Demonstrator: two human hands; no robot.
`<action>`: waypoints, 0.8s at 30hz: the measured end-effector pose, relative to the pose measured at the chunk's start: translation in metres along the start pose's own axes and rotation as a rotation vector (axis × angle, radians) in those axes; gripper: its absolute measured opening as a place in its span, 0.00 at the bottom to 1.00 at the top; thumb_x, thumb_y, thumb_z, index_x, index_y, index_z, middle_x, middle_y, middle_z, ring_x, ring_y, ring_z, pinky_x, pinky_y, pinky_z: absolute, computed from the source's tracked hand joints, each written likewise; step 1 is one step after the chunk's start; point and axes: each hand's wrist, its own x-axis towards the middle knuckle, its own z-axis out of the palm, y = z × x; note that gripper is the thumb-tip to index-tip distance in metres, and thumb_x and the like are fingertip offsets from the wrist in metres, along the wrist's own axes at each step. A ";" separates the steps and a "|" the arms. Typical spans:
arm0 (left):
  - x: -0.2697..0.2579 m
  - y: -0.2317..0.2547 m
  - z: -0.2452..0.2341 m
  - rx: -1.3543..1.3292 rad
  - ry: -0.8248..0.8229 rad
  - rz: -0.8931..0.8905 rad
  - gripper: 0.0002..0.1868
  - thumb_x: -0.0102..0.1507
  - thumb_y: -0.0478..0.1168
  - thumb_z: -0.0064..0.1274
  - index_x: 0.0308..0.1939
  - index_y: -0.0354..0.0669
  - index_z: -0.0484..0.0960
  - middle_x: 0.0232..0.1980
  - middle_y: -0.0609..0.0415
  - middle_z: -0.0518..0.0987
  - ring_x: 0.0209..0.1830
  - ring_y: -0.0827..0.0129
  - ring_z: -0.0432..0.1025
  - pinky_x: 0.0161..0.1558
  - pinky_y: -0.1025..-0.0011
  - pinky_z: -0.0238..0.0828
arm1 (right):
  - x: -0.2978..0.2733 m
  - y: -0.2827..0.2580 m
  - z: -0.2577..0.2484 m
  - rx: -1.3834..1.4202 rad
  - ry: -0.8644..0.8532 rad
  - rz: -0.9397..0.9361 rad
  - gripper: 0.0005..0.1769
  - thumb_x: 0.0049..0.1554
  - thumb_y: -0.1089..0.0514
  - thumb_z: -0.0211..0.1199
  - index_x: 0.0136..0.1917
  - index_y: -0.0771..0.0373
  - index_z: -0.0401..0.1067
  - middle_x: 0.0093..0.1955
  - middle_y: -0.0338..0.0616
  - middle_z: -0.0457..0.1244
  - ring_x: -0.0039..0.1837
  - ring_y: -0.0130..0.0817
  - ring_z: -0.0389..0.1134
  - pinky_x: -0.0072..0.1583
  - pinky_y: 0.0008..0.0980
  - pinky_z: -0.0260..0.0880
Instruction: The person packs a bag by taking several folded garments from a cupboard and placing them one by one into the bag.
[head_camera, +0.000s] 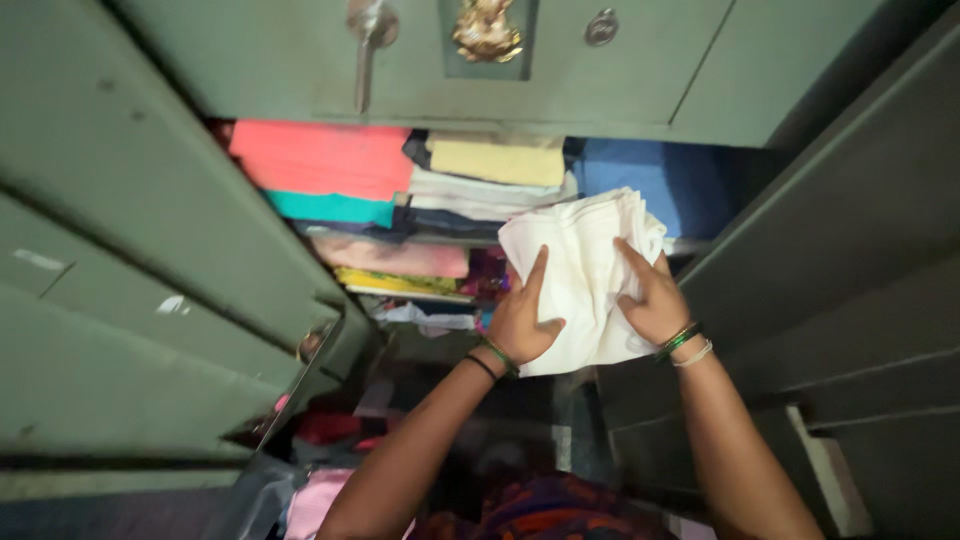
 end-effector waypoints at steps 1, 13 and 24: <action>0.016 0.001 0.006 -0.009 -0.004 0.021 0.64 0.52 0.40 0.65 0.82 0.54 0.37 0.67 0.16 0.62 0.57 0.27 0.70 0.57 0.49 0.72 | 0.006 0.007 -0.006 -0.025 0.012 0.042 0.46 0.44 0.67 0.64 0.77 0.59 0.61 0.74 0.67 0.55 0.77 0.60 0.55 0.74 0.42 0.56; 0.178 0.025 0.052 0.067 -0.123 -0.020 0.62 0.54 0.37 0.60 0.82 0.56 0.34 0.67 0.24 0.64 0.56 0.32 0.72 0.55 0.49 0.73 | 0.107 0.048 -0.040 -0.357 0.136 0.412 0.46 0.44 0.71 0.57 0.76 0.56 0.61 0.72 0.70 0.52 0.55 0.68 0.67 0.56 0.55 0.70; 0.330 -0.072 0.165 0.186 0.101 0.277 0.44 0.52 0.42 0.65 0.67 0.32 0.60 0.66 0.25 0.66 0.63 0.31 0.66 0.62 0.50 0.64 | 0.185 0.252 0.000 -0.692 0.064 0.444 0.14 0.57 0.62 0.57 0.56 0.62 0.77 0.57 0.60 0.69 0.58 0.58 0.70 0.58 0.51 0.73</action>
